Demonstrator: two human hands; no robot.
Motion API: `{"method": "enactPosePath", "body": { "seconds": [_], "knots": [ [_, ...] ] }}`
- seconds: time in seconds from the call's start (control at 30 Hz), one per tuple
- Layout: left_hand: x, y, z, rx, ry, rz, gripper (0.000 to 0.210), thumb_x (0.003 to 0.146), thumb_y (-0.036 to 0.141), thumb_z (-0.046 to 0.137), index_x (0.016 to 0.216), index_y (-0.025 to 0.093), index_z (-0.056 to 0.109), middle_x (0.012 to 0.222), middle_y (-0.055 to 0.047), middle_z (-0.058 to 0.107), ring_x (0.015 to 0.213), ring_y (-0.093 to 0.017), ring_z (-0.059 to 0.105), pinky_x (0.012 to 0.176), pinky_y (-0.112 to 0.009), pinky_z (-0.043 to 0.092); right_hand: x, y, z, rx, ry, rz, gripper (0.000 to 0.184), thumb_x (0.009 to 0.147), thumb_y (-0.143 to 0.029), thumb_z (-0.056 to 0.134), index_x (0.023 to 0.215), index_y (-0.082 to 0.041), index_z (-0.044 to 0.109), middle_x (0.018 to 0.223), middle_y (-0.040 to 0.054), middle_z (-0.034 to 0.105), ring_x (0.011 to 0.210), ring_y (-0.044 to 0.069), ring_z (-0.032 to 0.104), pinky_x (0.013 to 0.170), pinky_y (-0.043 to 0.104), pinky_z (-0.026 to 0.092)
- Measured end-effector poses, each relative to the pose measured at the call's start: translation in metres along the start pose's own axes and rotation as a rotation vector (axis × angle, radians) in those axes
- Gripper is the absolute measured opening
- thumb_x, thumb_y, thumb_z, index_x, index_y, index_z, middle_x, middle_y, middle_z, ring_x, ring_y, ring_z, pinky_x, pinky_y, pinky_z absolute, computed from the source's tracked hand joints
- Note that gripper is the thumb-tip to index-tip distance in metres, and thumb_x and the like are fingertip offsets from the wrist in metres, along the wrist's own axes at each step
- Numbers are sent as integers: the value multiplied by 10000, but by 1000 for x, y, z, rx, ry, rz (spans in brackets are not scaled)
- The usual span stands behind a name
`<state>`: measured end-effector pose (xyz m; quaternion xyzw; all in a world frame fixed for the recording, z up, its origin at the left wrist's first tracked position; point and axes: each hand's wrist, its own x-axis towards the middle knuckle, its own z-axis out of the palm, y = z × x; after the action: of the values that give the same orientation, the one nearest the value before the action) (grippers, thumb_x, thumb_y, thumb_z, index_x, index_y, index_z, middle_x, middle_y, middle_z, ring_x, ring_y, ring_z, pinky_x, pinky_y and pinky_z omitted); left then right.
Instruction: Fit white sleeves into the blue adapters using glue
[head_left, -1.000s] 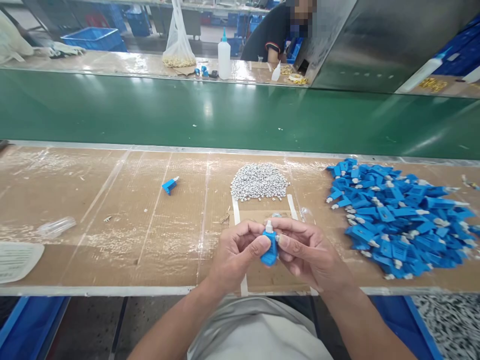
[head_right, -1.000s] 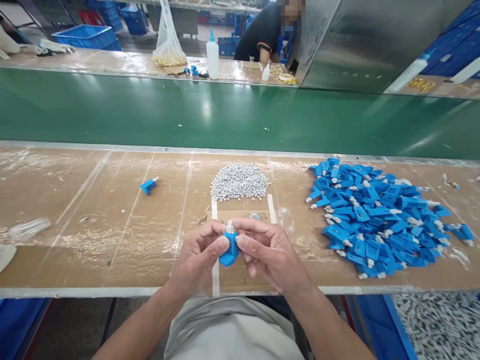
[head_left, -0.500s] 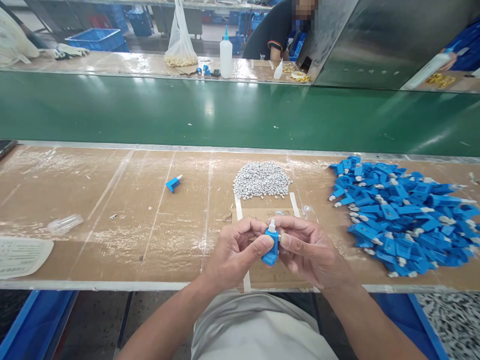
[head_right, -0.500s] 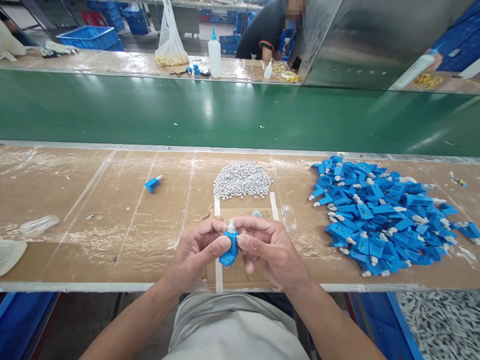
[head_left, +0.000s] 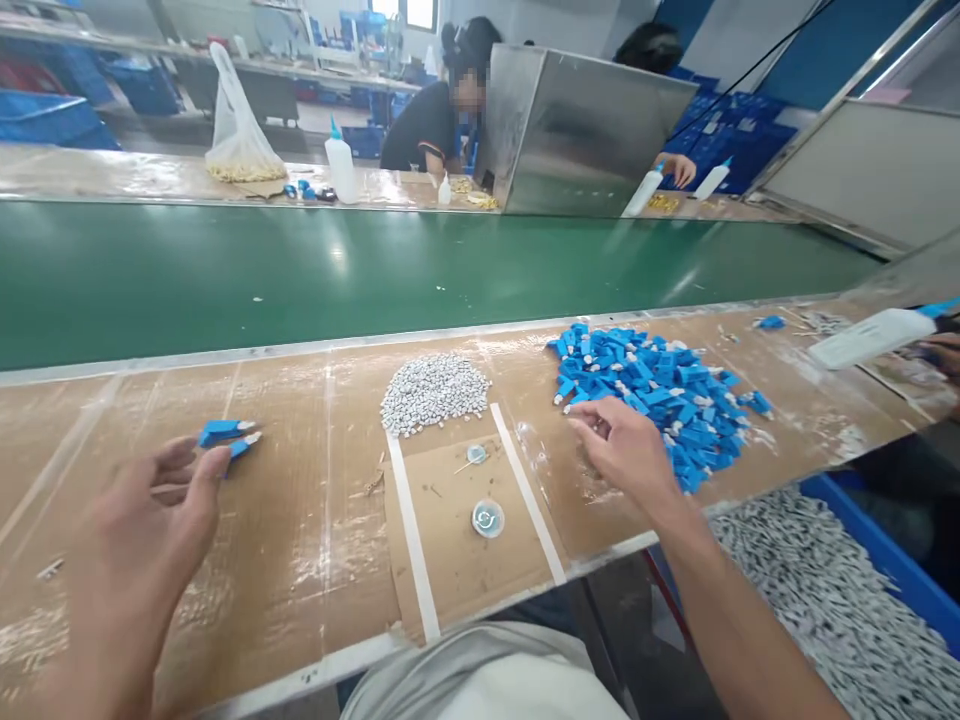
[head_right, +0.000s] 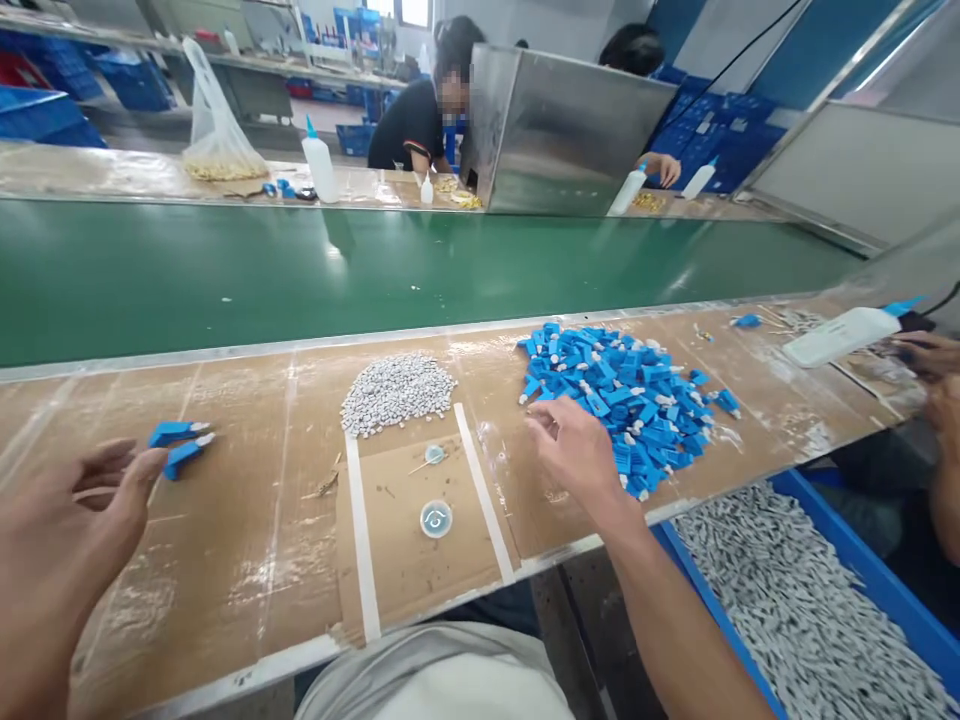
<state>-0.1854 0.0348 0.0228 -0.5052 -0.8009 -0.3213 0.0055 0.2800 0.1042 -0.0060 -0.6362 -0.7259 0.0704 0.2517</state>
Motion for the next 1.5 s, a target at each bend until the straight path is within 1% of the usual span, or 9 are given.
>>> {"method": "enactPosePath", "body": {
  "seconds": [0.13, 0.33, 0.5, 0.63, 0.73, 0.9, 1.03, 1.2, 1.5],
  "knots": [
    [-48, 40, -6, -259, -66, 55, 383, 897, 589, 622, 1098, 273, 705, 1082, -16, 730, 837, -240, 701, 748, -370, 535, 45, 25, 1, -156, -36, -127, 336, 897, -102, 527, 1117, -183, 769, 1132, 154, 617, 1046, 313, 563, 821, 395, 466],
    [-80, 92, -5, -583, -282, 203, 217, 934, 425, 660, 1032, 247, 738, 1037, -43, 712, 822, -188, 678, 774, -304, 528, 96, 28, 15, -143, -262, -365, 165, 715, -27, 658, 771, -154, 746, 1038, 159, 617, 1014, 306, 517, 926, 409, 424],
    [-93, 102, -9, -753, -338, 151, 159, 911, 372, 694, 961, 245, 776, 960, -58, 725, 852, -206, 663, 761, -293, 532, 92, 10, 9, 95, -287, -381, 101, 875, -184, 585, 838, -154, 673, 937, 141, 620, 927, 279, 552, 888, 427, 458],
    [-106, 120, 0, -1008, -572, -48, 239, 916, 417, 697, 1034, 227, 779, 1031, -93, 747, 939, -231, 692, 801, -307, 574, 53, -25, 0, 430, -343, -364, 297, 1013, -451, 458, 1062, -197, 603, 968, 94, 654, 818, 225, 618, 722, 364, 519],
    [-109, 139, 15, -1294, -869, -249, 401, 951, 493, 634, 1181, 179, 730, 1131, -148, 740, 997, -254, 721, 767, -301, 606, 18, -59, 3, 1009, -471, -260, 322, 939, -546, 607, 998, -230, 612, 976, 72, 621, 799, 208, 609, 676, 343, 520],
    [-107, 157, 38, -1626, -1248, -640, 313, 958, 371, 622, 1008, 82, 731, 888, -145, 739, 646, -126, 697, 491, -128, 500, -16, -101, 13, 1385, -689, -77, 290, 830, -497, 787, 915, -233, 701, 940, 50, 598, 812, 197, 600, 711, 331, 518],
    [-109, 145, 39, -1730, -1242, -777, 194, 937, 259, 656, 933, 76, 721, 813, -104, 699, 573, -63, 609, 423, -67, 428, -25, -100, 14, 1373, -744, -2, 343, 817, -490, 804, 1023, -236, 705, 935, 43, 632, 747, 181, 625, 683, 318, 522],
    [-108, 120, 35, -1764, -978, -844, 153, 881, 184, 734, 981, 68, 732, 862, -100, 704, 682, -89, 667, 576, -84, 556, -38, -70, 21, 947, -470, 142, 348, 841, -462, 796, 1073, -214, 717, 915, 37, 682, 845, 197, 620, 760, 320, 512],
    [-121, 109, 49, -1742, -911, -936, 148, 874, 162, 742, 1001, 86, 741, 901, -67, 696, 776, -135, 711, 701, -183, 621, -52, -72, 41, 899, -614, 104, 344, 881, -510, 726, 918, -168, 736, 838, 44, 716, 761, 197, 635, 730, 342, 504]
  ]
}}
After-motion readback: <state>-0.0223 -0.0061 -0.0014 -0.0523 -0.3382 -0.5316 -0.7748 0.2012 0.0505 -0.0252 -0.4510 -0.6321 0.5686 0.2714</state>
